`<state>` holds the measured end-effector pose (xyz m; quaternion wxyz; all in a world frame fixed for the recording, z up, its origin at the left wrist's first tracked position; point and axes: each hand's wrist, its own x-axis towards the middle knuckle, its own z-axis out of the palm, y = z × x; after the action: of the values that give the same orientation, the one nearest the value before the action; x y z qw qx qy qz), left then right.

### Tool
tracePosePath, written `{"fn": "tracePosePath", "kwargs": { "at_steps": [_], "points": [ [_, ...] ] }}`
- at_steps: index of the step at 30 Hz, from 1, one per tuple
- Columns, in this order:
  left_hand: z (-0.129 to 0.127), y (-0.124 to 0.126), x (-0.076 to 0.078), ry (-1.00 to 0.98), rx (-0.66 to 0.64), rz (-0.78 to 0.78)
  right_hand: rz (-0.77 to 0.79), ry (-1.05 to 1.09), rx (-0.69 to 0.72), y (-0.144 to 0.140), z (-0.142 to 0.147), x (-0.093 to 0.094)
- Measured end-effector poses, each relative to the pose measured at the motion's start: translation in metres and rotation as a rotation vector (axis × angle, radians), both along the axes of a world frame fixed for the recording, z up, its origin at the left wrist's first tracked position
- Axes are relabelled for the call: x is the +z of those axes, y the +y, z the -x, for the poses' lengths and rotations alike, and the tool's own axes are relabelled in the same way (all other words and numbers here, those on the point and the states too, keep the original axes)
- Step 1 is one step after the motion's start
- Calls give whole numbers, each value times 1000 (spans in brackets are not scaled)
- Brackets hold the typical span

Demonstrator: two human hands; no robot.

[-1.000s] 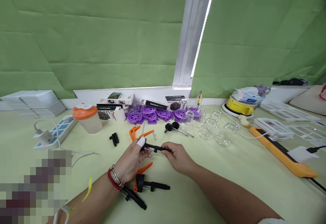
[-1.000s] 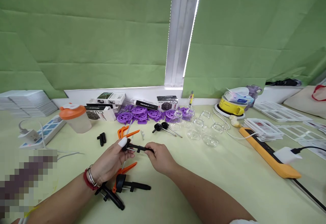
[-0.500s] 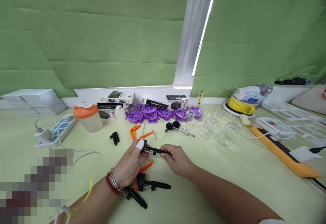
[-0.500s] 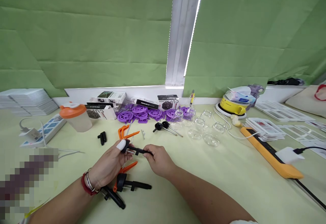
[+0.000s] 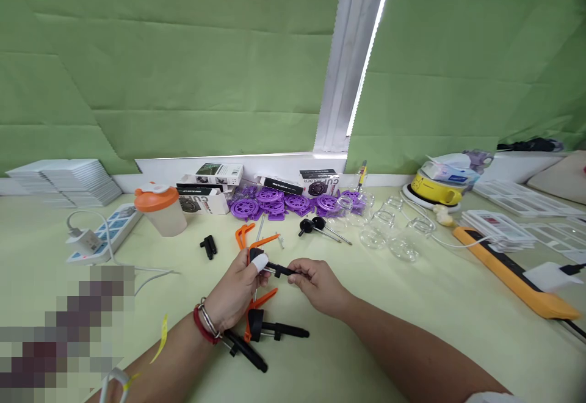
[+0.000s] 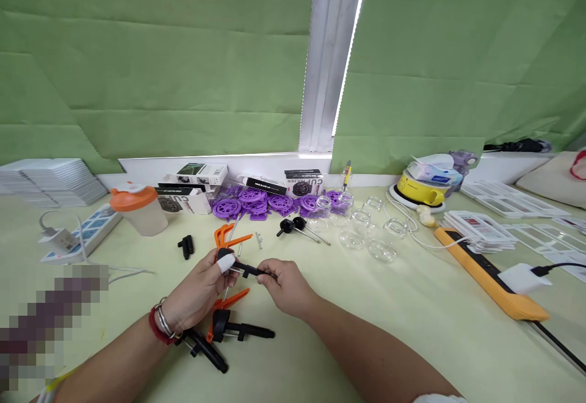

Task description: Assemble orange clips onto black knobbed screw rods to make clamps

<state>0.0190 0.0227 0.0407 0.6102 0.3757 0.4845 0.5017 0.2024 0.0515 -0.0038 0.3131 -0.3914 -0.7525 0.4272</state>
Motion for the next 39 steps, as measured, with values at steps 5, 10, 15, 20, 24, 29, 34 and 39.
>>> {"fn": "tracePosePath", "kwargs": {
  "at_steps": [5, 10, 15, 20, 24, 29, 34, 39],
  "points": [
    [0, 1, -2, 64, -6, -36, 11, 13, -5, -1, 0, -1],
    [1, 2, -4, 128, 56, -15, -96, -37, -30, -3, 6, 2],
    [10, 9, -5, 75, 116, -12, -164, -51, -33, -5, 19, 11],
    [17, 15, -4, 24, 158, -20, -184, -46, -71, -2, 32, 9],
    [24, 19, -1, 17, 189, -28, -176, -18, -132, -2, 34, 5],
    [46, 32, 10, -25, 331, -86, -443, -146, -266, -22, 36, 12],
    [58, 38, 17, -51, 387, -158, -571, -408, 260, -51, 67, 16],
    [55, 38, 13, -35, 386, -135, -600, -560, 350, -56, 93, 9]
  ]
}}
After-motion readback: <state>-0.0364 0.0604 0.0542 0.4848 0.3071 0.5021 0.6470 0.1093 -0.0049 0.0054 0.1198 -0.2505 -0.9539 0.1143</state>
